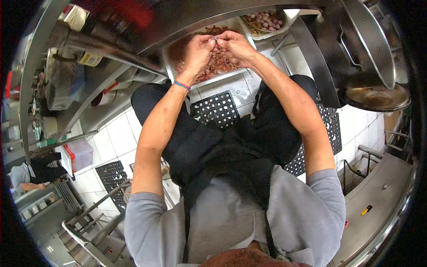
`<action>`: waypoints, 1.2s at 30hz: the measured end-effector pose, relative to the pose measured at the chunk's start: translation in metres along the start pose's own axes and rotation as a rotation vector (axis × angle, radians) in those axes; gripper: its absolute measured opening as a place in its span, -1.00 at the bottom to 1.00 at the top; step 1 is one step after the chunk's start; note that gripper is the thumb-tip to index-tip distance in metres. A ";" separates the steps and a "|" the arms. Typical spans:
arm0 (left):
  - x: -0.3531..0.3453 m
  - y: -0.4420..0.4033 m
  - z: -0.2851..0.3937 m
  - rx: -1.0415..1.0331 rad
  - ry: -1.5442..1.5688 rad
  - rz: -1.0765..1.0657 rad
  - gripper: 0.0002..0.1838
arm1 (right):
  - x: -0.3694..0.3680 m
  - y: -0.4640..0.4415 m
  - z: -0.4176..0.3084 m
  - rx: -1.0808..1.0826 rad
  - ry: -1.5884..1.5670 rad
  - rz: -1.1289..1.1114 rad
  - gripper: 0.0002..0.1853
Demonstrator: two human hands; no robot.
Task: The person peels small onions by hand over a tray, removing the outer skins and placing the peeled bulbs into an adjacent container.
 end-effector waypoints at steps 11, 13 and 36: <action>0.003 -0.001 0.009 0.140 0.246 -0.132 -0.77 | -0.003 0.003 -0.016 0.171 0.149 -0.039 -0.83; -0.001 -0.004 -0.001 0.140 0.204 -0.072 -0.76 | -0.001 0.001 -0.011 0.140 0.196 0.013 -0.83; 0.006 -0.015 0.000 0.331 0.414 -0.287 -0.69 | 0.026 -0.001 -0.004 -0.244 -0.379 -0.293 -0.83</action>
Point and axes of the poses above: each hand's wrist, its own y-axis away from the middle knuckle, its own x-axis out of the back of the hand, z = x × y, the point moved 4 cm from there along -y, towards the middle knuckle, and after that the axes turned 2 degrees about y, right-handed, at the moved point
